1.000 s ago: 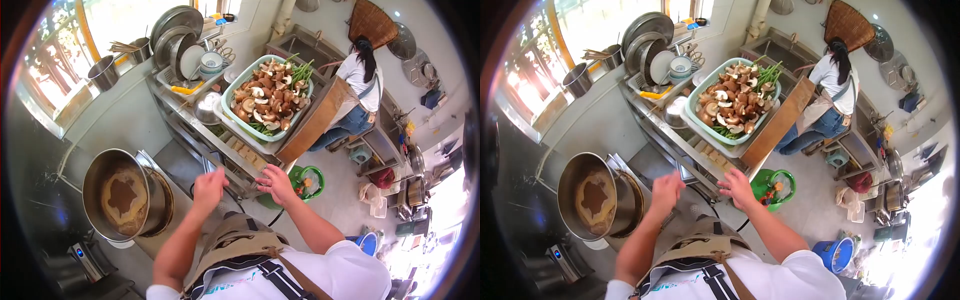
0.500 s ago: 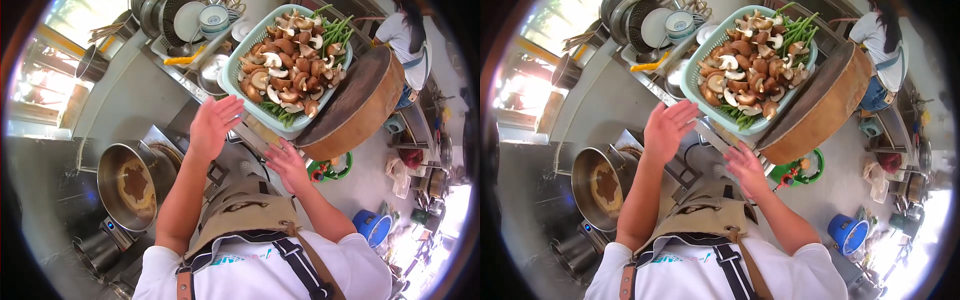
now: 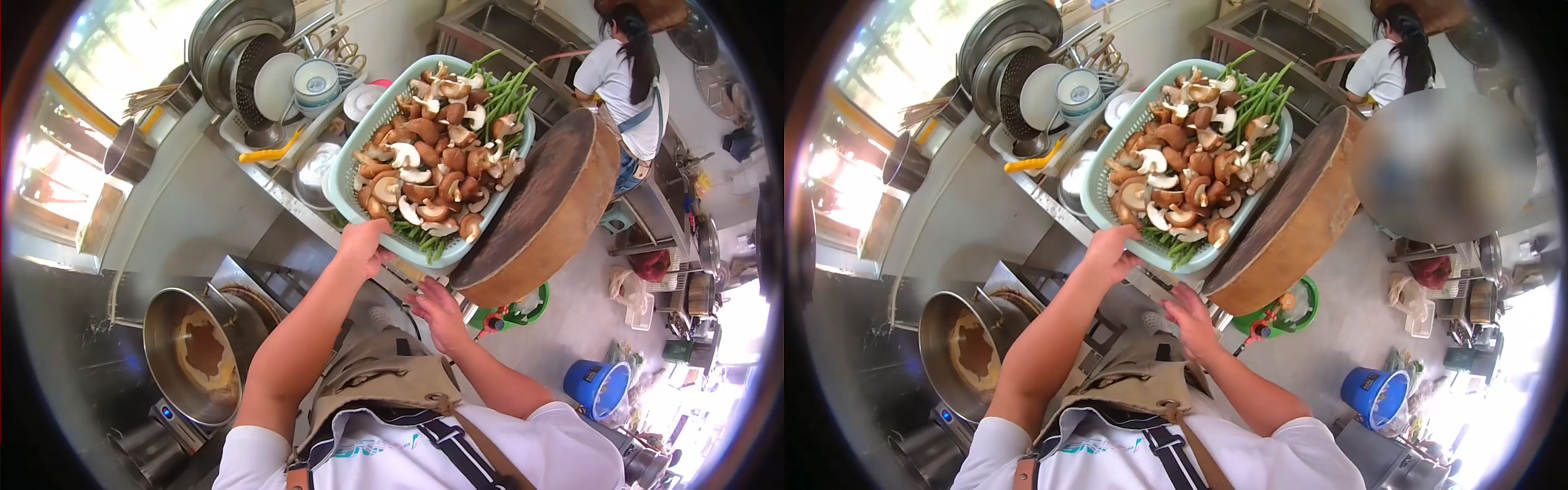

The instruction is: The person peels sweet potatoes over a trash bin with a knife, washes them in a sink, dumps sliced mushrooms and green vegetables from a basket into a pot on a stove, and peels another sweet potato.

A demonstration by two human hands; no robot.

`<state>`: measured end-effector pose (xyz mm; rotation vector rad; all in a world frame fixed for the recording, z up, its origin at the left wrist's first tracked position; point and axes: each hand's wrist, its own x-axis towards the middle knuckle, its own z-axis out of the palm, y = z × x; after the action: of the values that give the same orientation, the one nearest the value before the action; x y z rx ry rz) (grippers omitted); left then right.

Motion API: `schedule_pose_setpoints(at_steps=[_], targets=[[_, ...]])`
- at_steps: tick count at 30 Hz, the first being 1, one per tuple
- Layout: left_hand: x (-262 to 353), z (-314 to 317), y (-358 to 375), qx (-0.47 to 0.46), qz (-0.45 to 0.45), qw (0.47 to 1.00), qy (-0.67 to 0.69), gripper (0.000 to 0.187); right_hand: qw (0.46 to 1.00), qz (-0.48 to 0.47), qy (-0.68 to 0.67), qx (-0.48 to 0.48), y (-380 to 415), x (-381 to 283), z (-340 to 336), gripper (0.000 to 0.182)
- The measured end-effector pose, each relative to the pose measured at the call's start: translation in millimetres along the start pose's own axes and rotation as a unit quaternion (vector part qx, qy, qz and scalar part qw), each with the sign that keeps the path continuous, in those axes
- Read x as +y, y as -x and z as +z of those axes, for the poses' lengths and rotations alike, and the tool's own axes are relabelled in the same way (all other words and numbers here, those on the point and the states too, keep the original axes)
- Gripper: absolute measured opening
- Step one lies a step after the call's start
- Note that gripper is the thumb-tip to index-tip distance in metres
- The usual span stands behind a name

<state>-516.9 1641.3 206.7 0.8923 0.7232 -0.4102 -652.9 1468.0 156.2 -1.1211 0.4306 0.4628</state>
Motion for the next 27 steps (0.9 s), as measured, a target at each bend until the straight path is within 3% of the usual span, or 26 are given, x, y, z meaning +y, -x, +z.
schedule_pose_setpoints(at_steps=[5,6,9,10,12,13,14,15,16,18,21,22,27], targets=[[22,-1,9,0.022,0.057,0.998,-0.015,0.020,0.997,0.029,-0.067,0.010,-12,-1,3,0.048],[27,-2,9,0.016,0.062,0.998,-0.018,0.018,0.997,0.016,-0.075,0.023,-13,-1,7,0.037],[47,-4,15,0.035,0.068,0.997,-0.032,0.012,0.975,0.016,-0.221,-0.006,-30,-3,8,0.033],[48,1,22,0.028,0.075,0.997,-0.001,0.012,0.965,-0.004,-0.254,-0.057,-41,5,3,0.032],[31,-25,-1,-0.026,0.051,0.998,-0.011,0.015,0.835,-0.027,-0.483,-0.262,-67,16,2,0.042],[34,-32,-3,0.004,0.063,0.997,-0.041,0.018,0.838,-0.053,-0.488,-0.237,-59,-5,23,0.051],[41,-22,18,0.053,0.076,0.992,-0.081,0.022,0.822,-0.038,-0.483,-0.299,-56,-23,40,0.057],[49,-12,35,0.099,0.082,0.985,-0.113,0.025,0.864,-0.056,-0.449,-0.220,-53,-45,65,0.059],[58,-2,45,0.126,0.081,0.981,-0.125,0.028,0.842,-0.121,-0.408,-0.331,-92,-28,37,0.059],[58,-10,62,0.109,0.124,0.983,-0.085,0.020,0.913,-0.158,-0.375,-0.038,-103,-38,43,0.060],[45,-17,79,0.081,0.157,0.984,-0.020,0.015,0.911,-0.295,-0.288,-0.005,-99,-42,48,0.060],[54,-23,105,0.076,0.125,0.988,-0.055,0.021,0.914,-0.302,-0.270,-0.004,-94,-50,53,0.060],[63,-33,181,0.081,0.182,0.980,0.002,0.036,0.934,-0.284,-0.211,-0.045,-66,-89,75,0.056]])
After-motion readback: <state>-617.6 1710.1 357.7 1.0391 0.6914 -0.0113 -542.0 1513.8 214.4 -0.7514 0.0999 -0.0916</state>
